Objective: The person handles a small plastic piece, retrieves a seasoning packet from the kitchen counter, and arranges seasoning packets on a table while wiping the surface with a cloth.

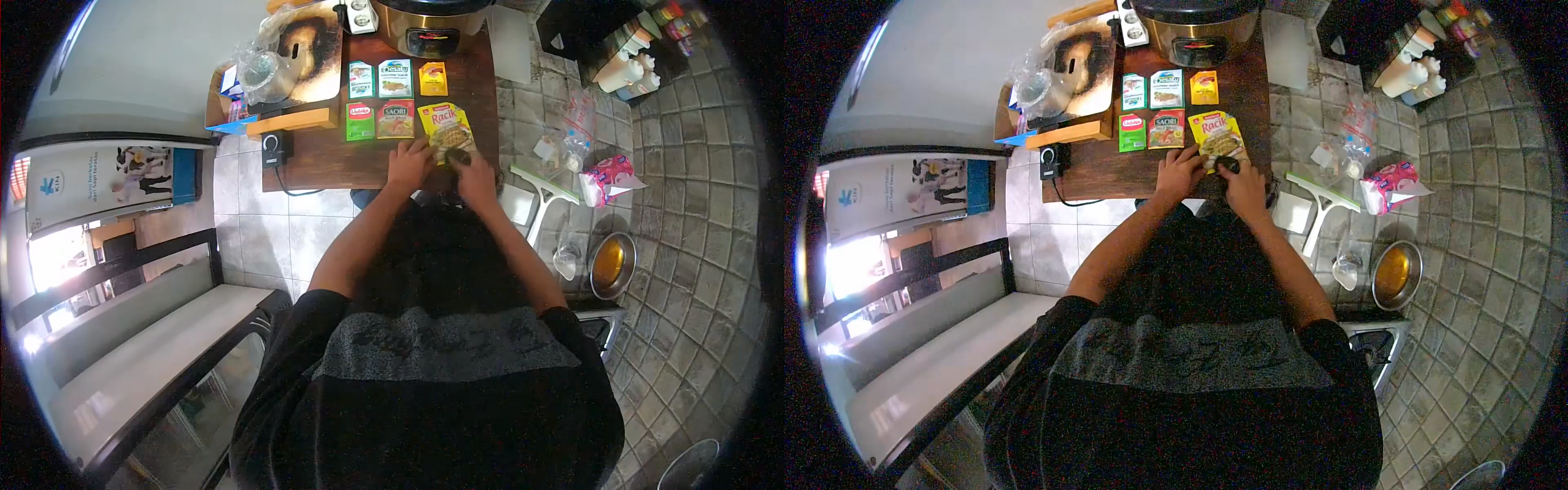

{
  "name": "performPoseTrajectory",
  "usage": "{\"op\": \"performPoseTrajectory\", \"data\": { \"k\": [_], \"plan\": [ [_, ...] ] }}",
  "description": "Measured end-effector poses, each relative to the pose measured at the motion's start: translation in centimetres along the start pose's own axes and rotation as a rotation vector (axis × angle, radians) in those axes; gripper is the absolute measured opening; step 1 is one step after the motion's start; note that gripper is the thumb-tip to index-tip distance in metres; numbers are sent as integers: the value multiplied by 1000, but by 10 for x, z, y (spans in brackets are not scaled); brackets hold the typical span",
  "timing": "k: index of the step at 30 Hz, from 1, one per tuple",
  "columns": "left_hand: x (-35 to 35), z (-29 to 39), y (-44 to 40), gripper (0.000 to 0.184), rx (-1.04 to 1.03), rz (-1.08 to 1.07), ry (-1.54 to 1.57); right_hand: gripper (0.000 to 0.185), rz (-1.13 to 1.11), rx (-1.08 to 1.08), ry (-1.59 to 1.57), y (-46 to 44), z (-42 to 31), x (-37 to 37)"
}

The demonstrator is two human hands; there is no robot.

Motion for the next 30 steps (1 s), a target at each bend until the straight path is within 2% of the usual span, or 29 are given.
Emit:
{"op": "performPoseTrajectory", "data": {
  "k": [1,2,6,8,11,15,18,21,23,25,26,28,30],
  "plan": [
    [1,0,0,32,-2,-5,2,42,28,88,10,1,-12,3],
    [1,0,1,32,-3,-11,3,42,26,88,9,2,-12,4],
    [2,0,2,31,-12,9,8,33,128,26,-65,2,-2,19],
    [1,0,2,31,-8,15,6,33,107,-148,-37,0,24,16],
    [-3,-2,2,30,-5,22,-11,31,169,-188,-61,2,38,11],
    [-2,-2,3,30,-23,28,-9,33,145,-177,-49,1,31,10],
    [-8,-4,0,34,-7,-41,-11,43,10,41,12,2,-1,-3],
    [-8,-3,2,34,7,-64,41,41,10,136,48,1,-20,-9],
    [0,-1,2,28,14,1,-9,41,-13,133,13,0,-14,-10],
    [0,-1,3,29,17,5,0,41,55,34,-122,-4,3,-2],
    [0,-2,3,30,18,5,9,41,55,39,-122,-5,5,-2],
    [-3,-3,3,31,22,9,12,35,125,-162,-28,-1,24,16],
    [-2,-3,3,31,21,12,17,37,90,-191,-43,-1,28,10]
  ]
}}
Point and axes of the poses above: each hand's wrist, its own y-axis away from the middle knuckle, its own x-axis out of the back of the hand, z = x × y, the point moved 10 cm from there along -y, towards the middle knuckle, and after that the axes turned 2 degrees about y, right-handed, at the moved point
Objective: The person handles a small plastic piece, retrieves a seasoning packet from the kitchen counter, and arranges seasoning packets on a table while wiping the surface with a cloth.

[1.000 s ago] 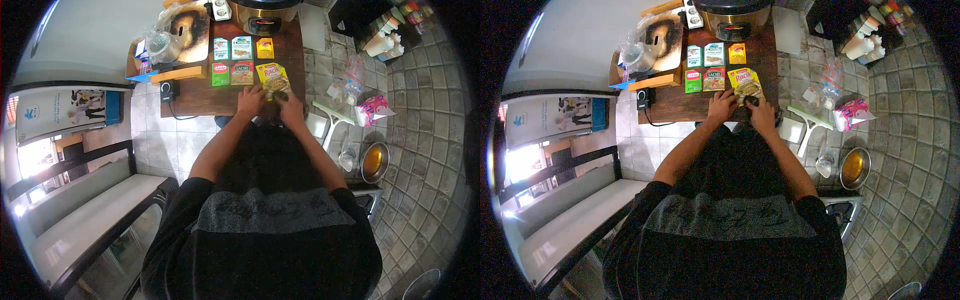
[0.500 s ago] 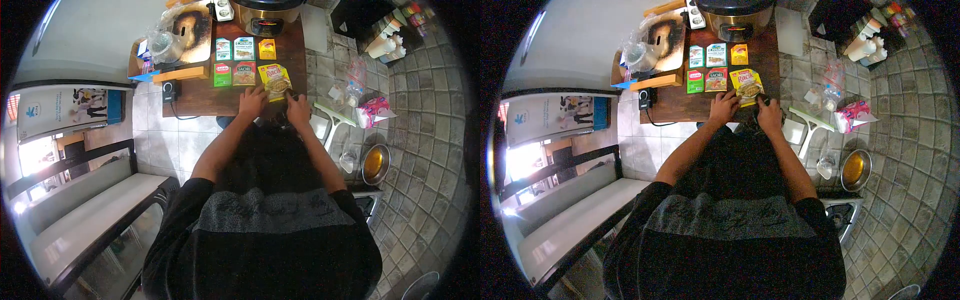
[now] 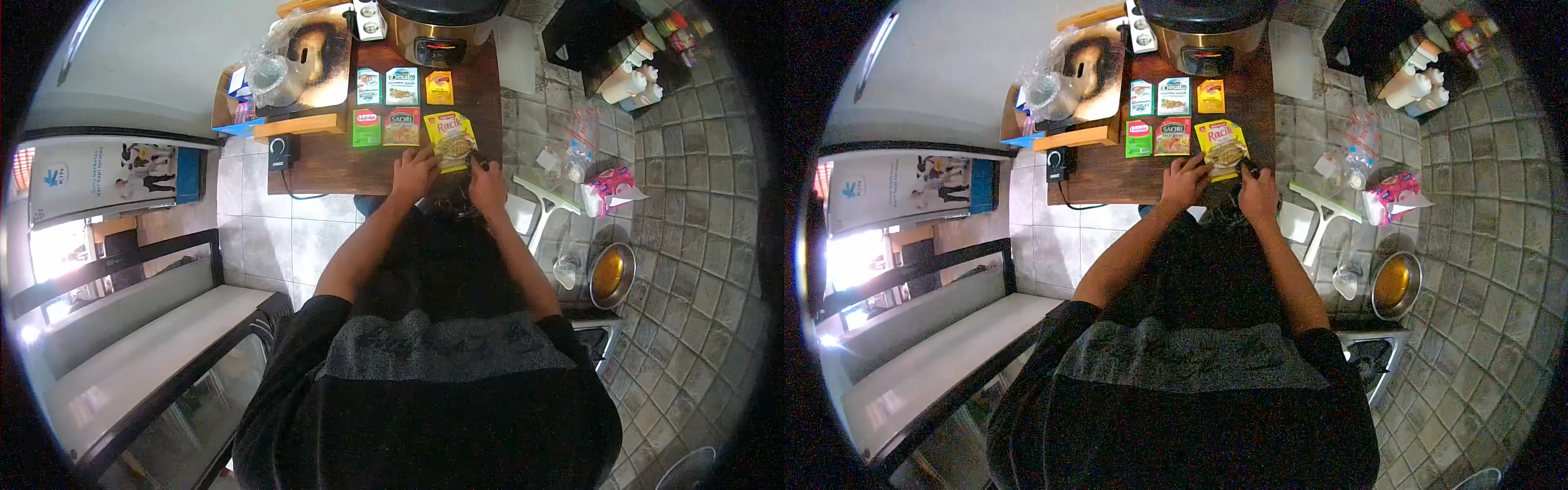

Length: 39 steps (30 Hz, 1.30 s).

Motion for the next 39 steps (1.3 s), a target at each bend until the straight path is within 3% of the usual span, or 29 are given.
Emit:
{"op": "performPoseTrajectory", "data": {
  "k": [2,7,8,12,14,17,21,23,25,28,31,36,38,39],
  "plan": [
    [3,1,0,32,7,-18,2,38,-33,-28,-10,-1,3,-8],
    [2,0,-1,30,-16,28,8,39,-132,286,1,10,-46,-19],
    [2,0,-1,29,-15,36,8,34,24,333,-14,11,-50,-7],
    [9,3,0,28,-16,52,-7,40,-74,191,39,3,-30,-5],
    [8,3,1,28,-17,54,-3,40,-80,-14,47,-2,-2,-3],
    [5,1,0,29,7,18,3,40,-76,-66,29,-1,3,-4],
    [2,1,-1,32,-29,19,2,40,-132,116,9,7,-26,-17],
    [0,0,-1,33,-9,-32,10,43,-11,339,62,17,-50,-19],
    [1,1,0,33,-8,-26,6,42,-25,323,65,14,-49,-11],
    [5,2,-1,32,3,-24,13,41,-149,34,63,-1,-10,-12],
    [5,2,1,31,-1,-19,24,42,-83,-75,87,-5,12,-8],
    [4,2,1,31,-13,5,-4,41,-99,-8,3,-1,1,-11],
    [4,1,0,30,-14,22,1,33,80,240,1,6,-26,-3],
    [3,0,0,30,-13,21,0,33,79,240,1,6,-26,-2]
  ]
}}
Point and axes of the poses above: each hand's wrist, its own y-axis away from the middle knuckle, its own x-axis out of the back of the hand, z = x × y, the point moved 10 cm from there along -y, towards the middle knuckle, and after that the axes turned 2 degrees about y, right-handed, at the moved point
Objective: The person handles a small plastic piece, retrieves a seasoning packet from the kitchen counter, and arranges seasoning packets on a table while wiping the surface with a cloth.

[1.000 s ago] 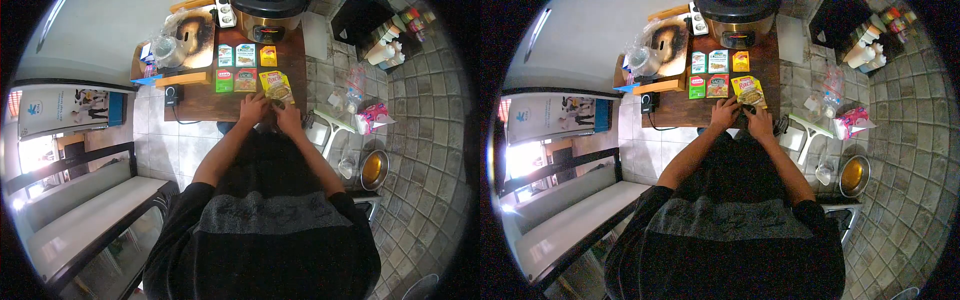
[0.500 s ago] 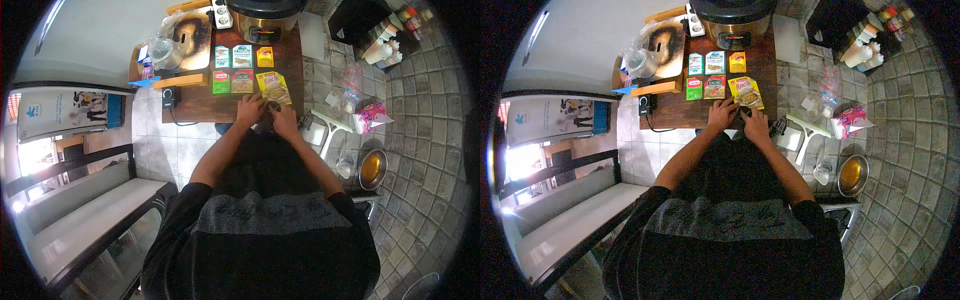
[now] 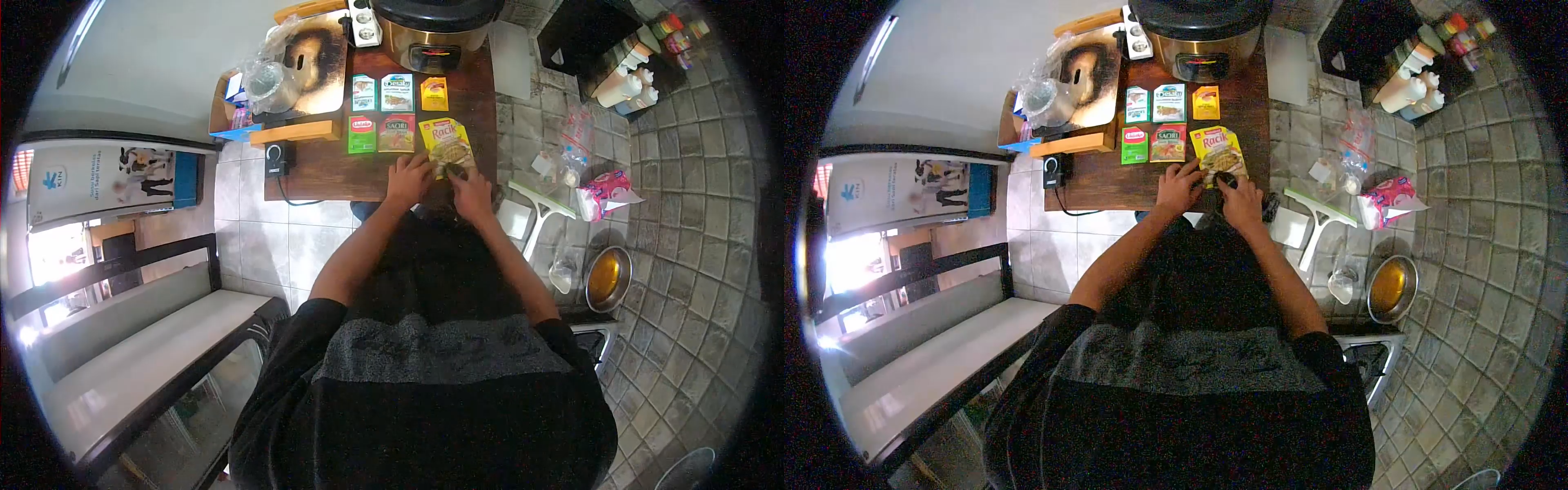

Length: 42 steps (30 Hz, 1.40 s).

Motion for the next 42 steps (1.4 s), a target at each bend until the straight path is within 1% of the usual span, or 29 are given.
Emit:
{"op": "performPoseTrajectory", "data": {
  "k": [3,5,6,8,9,13,15,18,20,21,23,26,28,30,31,33,40,42],
  "plan": [
    [-1,0,0,30,-22,19,-29,33,54,54,-14,-2,-3,11],
    [0,1,2,30,-24,36,-9,33,-99,-192,-25,-5,27,3],
    [1,1,2,30,-20,36,-11,33,-101,-189,-26,-5,33,-2],
    [3,3,2,30,-39,54,17,33,26,-221,-22,-3,46,0],
    [2,3,2,30,-40,53,18,32,-85,-296,-82,-1,54,-12],
    [-2,0,2,32,-11,18,9,31,-77,-306,-94,1,56,-12],
    [-4,1,1,33,-8,1,-1,31,22,-231,-32,-1,53,-3],
    [-7,-1,3,37,-2,-21,0,31,19,-249,-87,-1,55,-3],
    [-9,-3,4,39,-7,46,-17,30,-2,-253,-109,-1,55,3],
    [-11,-3,6,39,-7,41,-14,29,-21,-256,-131,1,55,3],
    [-18,3,12,45,-99,-7,-139,28,-14,-263,-146,5,58,2],
    [-17,7,18,46,-112,20,-194,28,2,-247,-158,8,58,4],
    [-22,6,17,45,-98,-22,-132,28,1,-225,-154,9,59,5],
    [-26,1,15,46,-44,-73,-171,33,-91,-204,-188,7,55,-2],
    [-30,-2,13,48,-13,-146,-152,33,-100,-202,-190,6,53,-2],
    [-32,-4,12,49,-8,-166,-126,30,-10,-191,-121,5,51,7],
    [-42,-11,10,51,11,-238,-57,32,-43,-183,-129,4,58,-2],
    [-43,-11,9,51,7,-241,-65,32,-19,-162,-206,4,58,-2]
  ]
}}
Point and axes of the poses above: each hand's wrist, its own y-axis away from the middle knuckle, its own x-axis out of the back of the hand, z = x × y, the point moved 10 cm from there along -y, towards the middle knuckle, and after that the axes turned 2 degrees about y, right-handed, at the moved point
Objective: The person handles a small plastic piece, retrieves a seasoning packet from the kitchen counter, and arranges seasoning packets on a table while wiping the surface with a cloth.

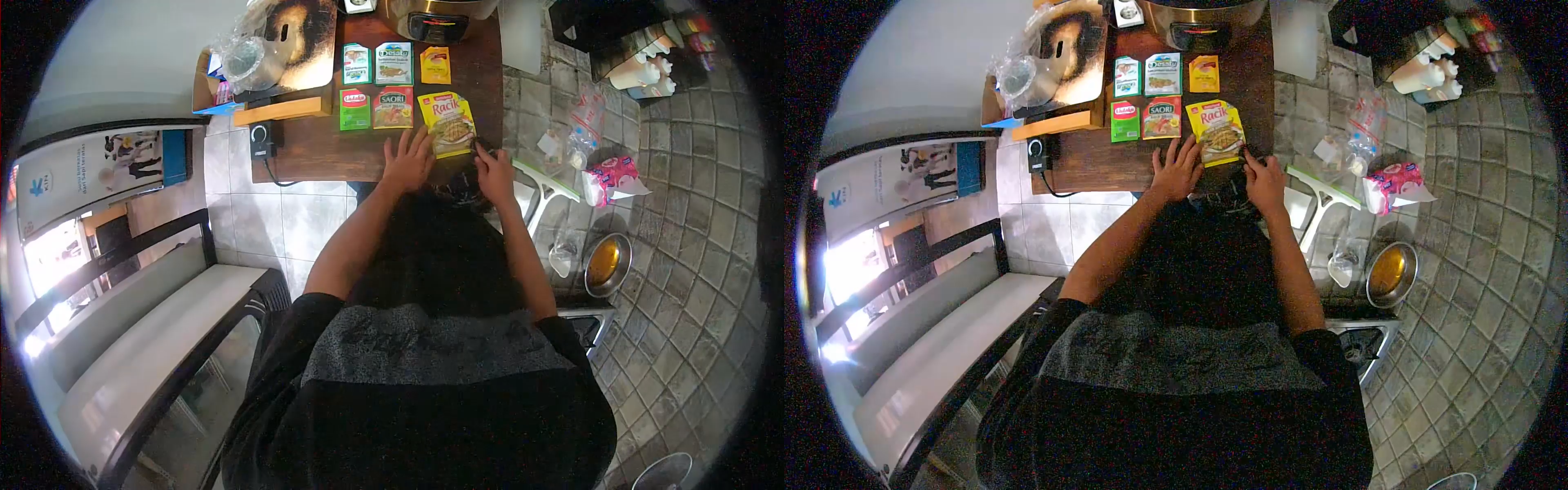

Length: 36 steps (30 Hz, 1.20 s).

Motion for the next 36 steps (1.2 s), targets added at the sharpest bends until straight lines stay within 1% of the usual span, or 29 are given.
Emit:
{"op": "performPoseTrajectory", "data": {
  "k": [5,7,13,15,25,26,28,30,31,33,34,36],
  "plan": [
    [1,1,0,51,-20,31,-29,33,-41,-45,-37,-1,7,-3],
    [-1,0,-1,52,-9,-15,-38,34,-64,-59,-28,-1,10,-6],
    [-1,1,-1,53,3,-27,-38,34,-27,-62,-1,1,13,-7],
    [0,1,-1,53,9,-37,-39,34,-49,-61,-36,0,12,-7],
    [-1,1,-3,53,16,-95,-14,34,-105,-100,-19,-1,14,-9],
    [0,0,-3,53,18,-93,-14,34,-108,-106,-49,-1,16,-10],
    [-6,-2,-3,54,45,-176,8,34,-109,-111,-78,-2,17,-9],
    [-8,-2,-4,54,50,-205,8,32,-131,-128,-187,-1,22,-10],
    [-11,-4,-5,54,57,-235,9,32,-128,-126,-186,-1,29,-13],
    [-12,-4,-5,54,47,-243,-5,30,-28,-24,-475,-4,29,-4],
    [-13,-4,-5,54,38,-253,-20,30,-27,-18,-476,-5,30,0],
    [-13,-5,-5,53,38,-247,1,29,-106,-43,-449,-5,34,1]
  ]
}}
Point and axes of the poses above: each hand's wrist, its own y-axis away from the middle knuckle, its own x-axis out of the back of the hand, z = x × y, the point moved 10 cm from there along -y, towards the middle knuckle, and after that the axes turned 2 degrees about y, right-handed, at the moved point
